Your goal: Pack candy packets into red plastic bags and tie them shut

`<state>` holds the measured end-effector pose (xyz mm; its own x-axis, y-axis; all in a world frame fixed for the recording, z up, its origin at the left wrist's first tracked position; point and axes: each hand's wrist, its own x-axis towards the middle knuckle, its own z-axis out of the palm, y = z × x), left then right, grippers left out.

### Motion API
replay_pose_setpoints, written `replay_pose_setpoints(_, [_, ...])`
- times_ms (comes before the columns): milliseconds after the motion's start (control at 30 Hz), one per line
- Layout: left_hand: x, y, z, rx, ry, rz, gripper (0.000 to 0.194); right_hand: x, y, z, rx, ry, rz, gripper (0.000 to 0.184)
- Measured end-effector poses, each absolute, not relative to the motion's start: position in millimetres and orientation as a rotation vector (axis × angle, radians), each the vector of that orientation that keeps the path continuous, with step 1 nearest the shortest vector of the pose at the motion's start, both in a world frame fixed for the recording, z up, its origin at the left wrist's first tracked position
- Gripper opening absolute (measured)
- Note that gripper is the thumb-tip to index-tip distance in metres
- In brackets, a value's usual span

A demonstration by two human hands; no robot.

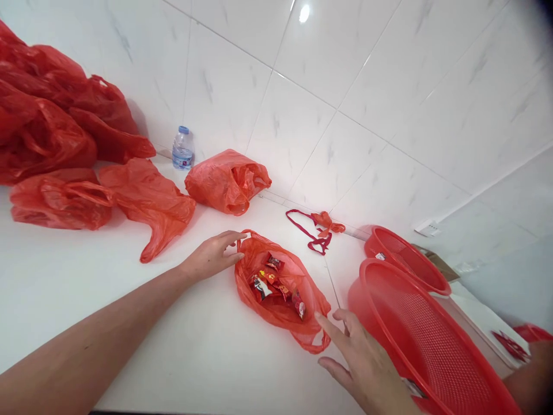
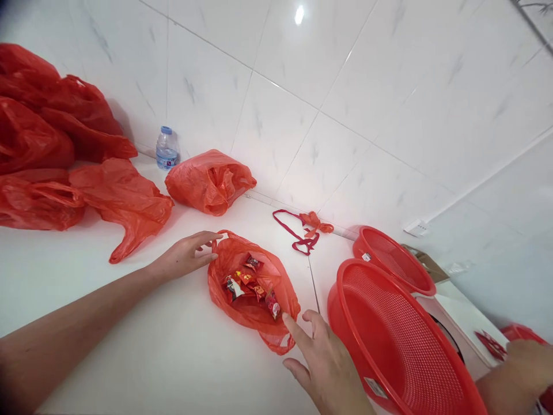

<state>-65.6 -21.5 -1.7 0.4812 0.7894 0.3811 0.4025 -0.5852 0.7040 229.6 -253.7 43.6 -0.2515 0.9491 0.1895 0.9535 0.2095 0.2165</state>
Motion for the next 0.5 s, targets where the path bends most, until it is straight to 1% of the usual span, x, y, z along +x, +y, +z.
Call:
replay_pose_setpoints(100, [-64,-23,-5,2.195,0.968,0.974,0.046,235,-260,22,-1.898,-2.403,-0.429,0.060])
replay_pose_setpoints(267, [-57,-22,-5,2.189,1.003,0.925,0.040,235,-255,3,-1.870,-2.301,-0.376,0.046])
replay_pose_setpoints(333, [-50,-21,8,2.202,1.011,0.913,0.036,238,-247,11,-1.873,-2.231,-0.323,0.045])
replay_pose_setpoints(400, [-42,-21,34,2.195,1.016,0.962,0.035,241,-238,33,-1.877,-2.111,-0.286,0.046])
replay_pose_setpoints(500, [-30,-25,86,2.090,1.009,1.230,0.035,247,-229,77,-1.863,-1.759,-0.330,0.049])
